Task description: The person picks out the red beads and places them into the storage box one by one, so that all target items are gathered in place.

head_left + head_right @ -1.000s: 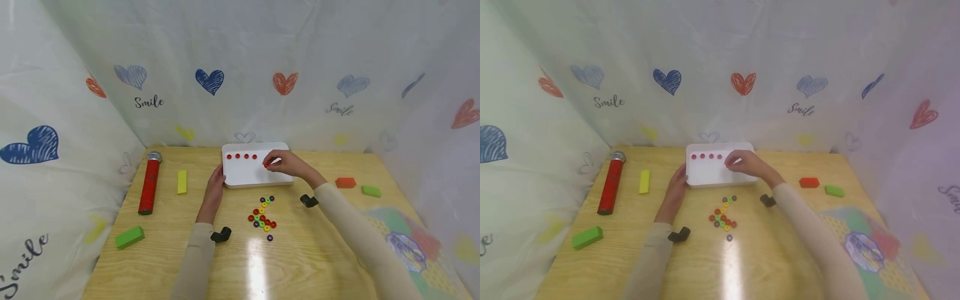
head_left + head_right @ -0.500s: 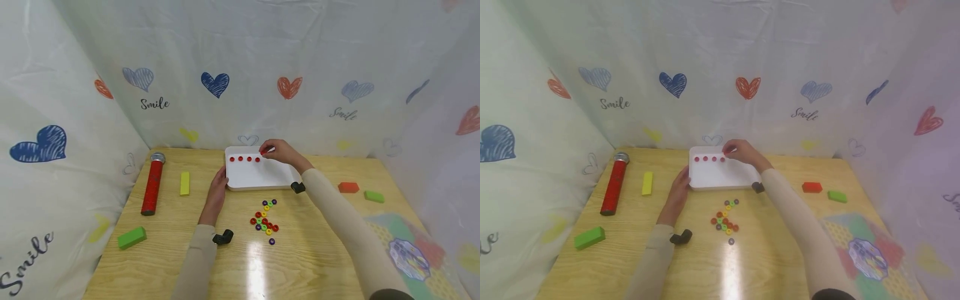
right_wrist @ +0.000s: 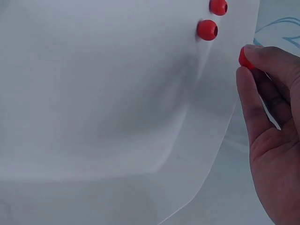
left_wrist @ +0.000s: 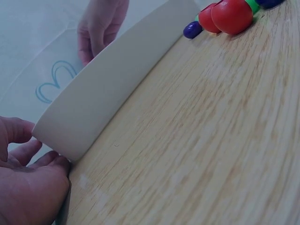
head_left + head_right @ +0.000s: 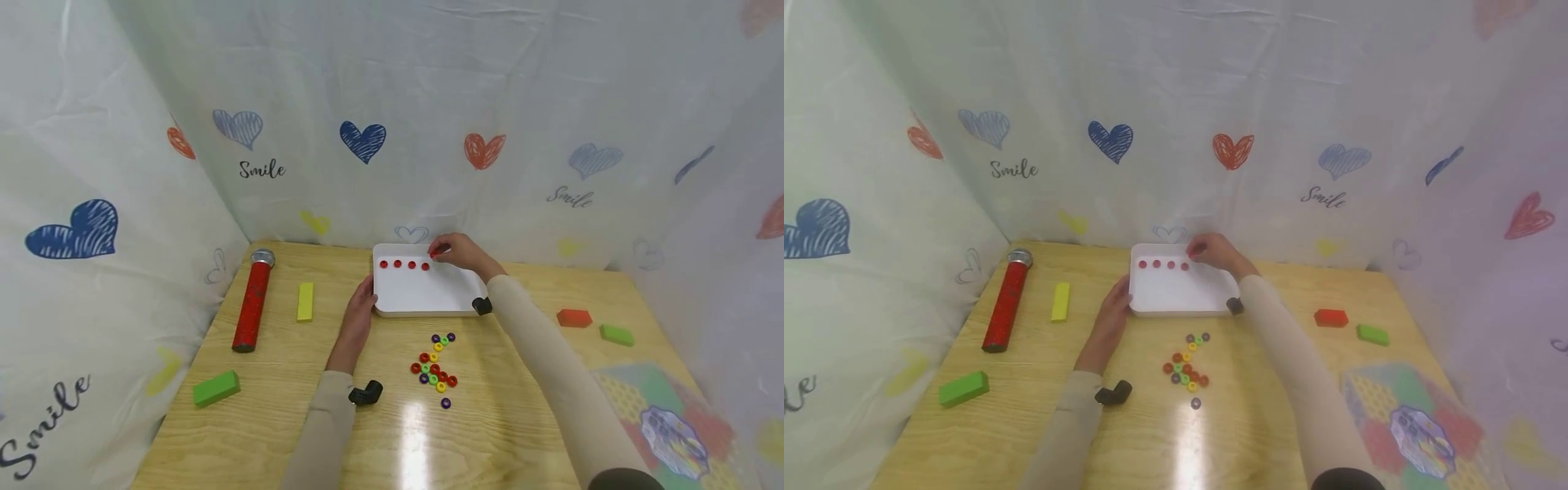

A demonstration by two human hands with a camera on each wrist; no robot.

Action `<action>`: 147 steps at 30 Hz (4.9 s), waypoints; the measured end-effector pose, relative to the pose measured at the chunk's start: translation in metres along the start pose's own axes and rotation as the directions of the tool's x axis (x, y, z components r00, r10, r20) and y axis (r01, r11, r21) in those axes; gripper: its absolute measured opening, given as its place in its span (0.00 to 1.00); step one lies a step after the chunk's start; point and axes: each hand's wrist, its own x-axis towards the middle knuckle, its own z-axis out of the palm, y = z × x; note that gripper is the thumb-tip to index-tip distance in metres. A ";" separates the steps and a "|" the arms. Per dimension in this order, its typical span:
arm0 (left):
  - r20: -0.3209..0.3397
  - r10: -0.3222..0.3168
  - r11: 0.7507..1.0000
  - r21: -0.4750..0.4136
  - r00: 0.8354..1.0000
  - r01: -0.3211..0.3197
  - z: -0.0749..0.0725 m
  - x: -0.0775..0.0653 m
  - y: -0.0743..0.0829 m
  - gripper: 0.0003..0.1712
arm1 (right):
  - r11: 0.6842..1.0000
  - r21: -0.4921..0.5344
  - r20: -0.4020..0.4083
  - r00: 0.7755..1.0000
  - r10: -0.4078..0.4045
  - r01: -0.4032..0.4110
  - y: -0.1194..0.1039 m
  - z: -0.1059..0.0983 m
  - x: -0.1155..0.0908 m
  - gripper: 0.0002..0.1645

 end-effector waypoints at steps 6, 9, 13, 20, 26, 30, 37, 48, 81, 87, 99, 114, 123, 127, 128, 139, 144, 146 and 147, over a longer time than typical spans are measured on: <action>0.024 0.033 0.999 -0.018 0.999 -0.032 0.002 -0.001 0.002 0.30 | 1.000 -0.020 0.012 1.000 0.012 -0.012 0.003 0.004 0.005 0.09; 0.017 0.021 1.000 -0.021 1.000 -0.021 0.003 -0.001 0.002 0.29 | 0.999 -0.048 0.048 0.999 0.021 -0.019 0.006 0.009 0.007 0.08; 0.015 0.016 1.000 -0.020 1.000 -0.016 0.002 -0.001 0.001 0.29 | 0.996 -0.091 0.076 0.997 0.025 -0.018 0.009 0.015 0.008 0.07; 0.034 0.017 1.000 -0.019 0.999 -0.016 0.002 -0.004 0.002 0.30 | 0.993 -0.111 0.075 0.996 0.045 -0.036 0.011 0.014 0.004 0.10; 0.018 0.005 1.000 0.006 1.000 -0.005 0.003 0.000 -0.005 0.29 | 0.995 -0.093 0.071 0.997 0.035 -0.028 0.005 0.003 -0.012 0.15; 0.012 0.000 1.000 0.012 1.000 -0.001 0.003 0.001 -0.006 0.29 | 0.996 -0.084 0.065 0.998 -0.005 0.011 -0.001 -0.002 -0.023 0.17; 0.000 -0.020 0.999 0.025 1.000 0.020 0.001 0.003 -0.004 0.29 | 0.997 0.006 0.063 0.995 -0.080 0.080 -0.015 -0.003 -0.050 0.19; 0.000 -0.037 0.998 0.056 0.999 0.037 0.001 0.008 0.002 0.29 | 0.979 0.117 0.072 0.982 -0.173 0.164 -0.017 0.010 -0.101 0.18; 0.042 -0.052 0.999 0.015 0.998 0.051 0.006 0.000 0.016 0.30 | 0.948 0.082 0.273 0.907 -0.319 0.309 -0.042 0.094 -0.146 0.11; 0.024 -0.056 0.998 0.037 0.998 0.055 0.003 0.007 0.006 0.30 | 0.937 0.072 0.226 0.909 -0.349 0.342 -0.038 0.096 -0.150 0.07; -0.007 -0.057 0.998 0.033 0.998 0.057 0.004 0.008 0.004 0.30 | 0.930 0.087 0.173 0.914 -0.367 0.357 -0.031 0.099 -0.155 0.07; 0.004 -0.047 0.999 0.011 0.999 0.047 0.004 0.008 0.004 0.30 | 0.955 0.076 0.072 0.954 -0.291 0.286 -0.027 0.068 -0.149 0.08; -0.013 -0.054 0.999 0.008 0.998 0.054 0.001 0.006 0.005 0.30 | 0.937 0.184 -0.061 0.955 -0.292 0.298 -0.012 0.045 -0.131 0.11; -0.010 -0.052 0.999 0.010 0.999 0.052 -0.001 0.005 0.005 0.30 | 0.943 0.192 -0.080 0.962 -0.262 0.273 -0.010 0.036 -0.120 0.12; -0.008 -0.050 0.999 0.007 0.999 0.050 -0.001 0.004 0.005 0.30 | 0.945 0.187 -0.080 0.963 -0.256 0.267 -0.010 0.034 -0.118 0.12; -0.017 -0.062 0.998 0.000 0.998 0.062 -0.003 0.005 0.002 0.29 | 0.971 0.136 -0.042 0.980 -0.195 0.199 -0.013 0.012 -0.077 0.14; -0.010 -0.056 0.998 -0.007 0.998 0.056 -0.003 0.006 0.003 0.30 | 0.976 0.076 -0.014 0.979 -0.202 0.202 -0.012 0.008 -0.060 0.14; -0.008 -0.051 0.999 -0.007 0.999 0.051 -0.002 0.005 0.003 0.30 | 0.979 0.044 -0.004 0.980 -0.198 0.198 -0.012 0.007 -0.054 0.14; -0.006 -0.050 0.999 -0.004 0.999 0.050 -0.001 0.005 0.003 0.30 | 0.981 0.030 0.002 0.982 -0.191 0.191 -0.012 0.007 -0.052 0.14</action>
